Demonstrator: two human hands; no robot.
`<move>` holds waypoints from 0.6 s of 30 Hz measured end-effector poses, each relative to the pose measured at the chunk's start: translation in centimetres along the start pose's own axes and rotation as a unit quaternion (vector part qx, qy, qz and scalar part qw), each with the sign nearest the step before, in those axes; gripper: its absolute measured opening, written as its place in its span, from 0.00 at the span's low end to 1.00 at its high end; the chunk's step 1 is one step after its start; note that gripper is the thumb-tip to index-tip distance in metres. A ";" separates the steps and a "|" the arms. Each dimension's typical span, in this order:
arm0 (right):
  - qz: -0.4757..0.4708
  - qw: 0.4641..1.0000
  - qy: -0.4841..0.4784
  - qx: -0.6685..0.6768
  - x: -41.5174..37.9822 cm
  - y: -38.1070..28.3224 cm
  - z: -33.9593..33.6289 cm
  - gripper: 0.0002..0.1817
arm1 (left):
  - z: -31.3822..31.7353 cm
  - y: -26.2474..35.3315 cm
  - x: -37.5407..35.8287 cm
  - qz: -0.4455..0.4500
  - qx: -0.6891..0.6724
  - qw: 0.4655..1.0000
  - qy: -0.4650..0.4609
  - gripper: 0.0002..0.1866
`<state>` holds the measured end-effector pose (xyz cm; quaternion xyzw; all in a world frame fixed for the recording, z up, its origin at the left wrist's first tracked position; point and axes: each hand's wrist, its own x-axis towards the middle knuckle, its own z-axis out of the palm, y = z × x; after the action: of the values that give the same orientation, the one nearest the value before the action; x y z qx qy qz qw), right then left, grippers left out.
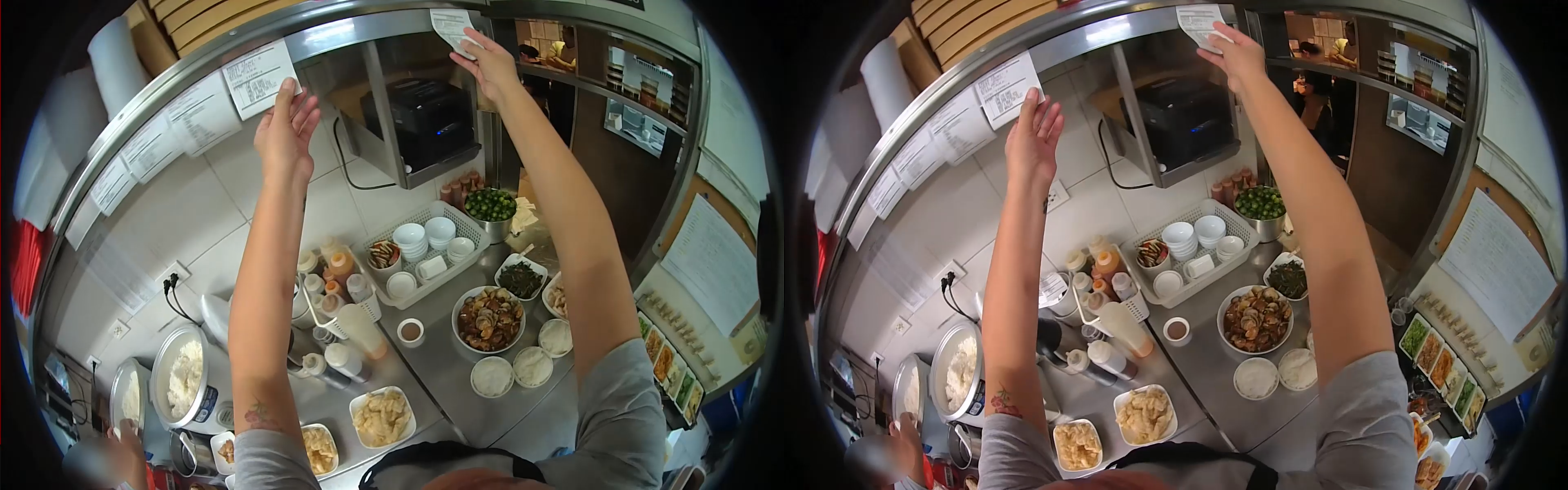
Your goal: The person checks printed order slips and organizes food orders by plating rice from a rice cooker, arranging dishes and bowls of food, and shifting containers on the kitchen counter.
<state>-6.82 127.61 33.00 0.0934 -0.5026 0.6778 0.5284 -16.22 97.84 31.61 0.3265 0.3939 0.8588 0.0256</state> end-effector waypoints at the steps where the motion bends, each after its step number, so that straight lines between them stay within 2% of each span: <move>1: -0.017 1.000 -0.004 -0.004 0.9 -0.1 -0.4 0.20 | 0.1 -1.5 0.3 0.002 0.004 1.000 0.004 0.21; 3: -0.030 0.999 -0.022 -0.021 2.7 -0.1 -1.0 0.20 | 1.6 -3.7 0.2 -0.001 0.015 1.000 0.010 0.17; 4: -0.044 0.997 -0.057 -0.025 6.2 1.5 -3.3 0.21 | 3.0 -4.9 -0.1 -0.014 0.017 1.000 -0.004 0.17; 7: -0.022 0.998 -0.019 -0.049 6.7 1.3 -2.5 0.24 | 8.0 -8.5 0.0 -0.065 0.012 0.997 -0.038 0.16; 9: -0.029 0.999 0.012 -0.042 5.1 0.6 -2.1 0.23 | 11.5 -9.8 0.4 -0.088 -0.007 0.995 -0.048 0.15; 12: -0.095 0.975 0.036 -0.198 2.3 -0.1 -4.1 0.25 | 15.2 -11.5 1.0 -0.088 -0.032 0.996 -0.013 0.13; 15: -0.145 0.944 0.038 -0.294 -1.1 -0.7 -6.3 0.23 | 16.7 -12.6 2.4 -0.053 -0.062 0.997 0.000 0.12; 18: -0.131 0.948 0.023 -0.290 -4.2 -2.0 -8.7 0.26 | 17.4 -12.5 4.2 -0.042 -0.070 0.997 0.005 0.11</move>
<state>0.09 131.67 27.21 -0.0142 -0.6487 0.4298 0.6279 -12.10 119.19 33.50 0.3027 0.3461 0.8842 0.0822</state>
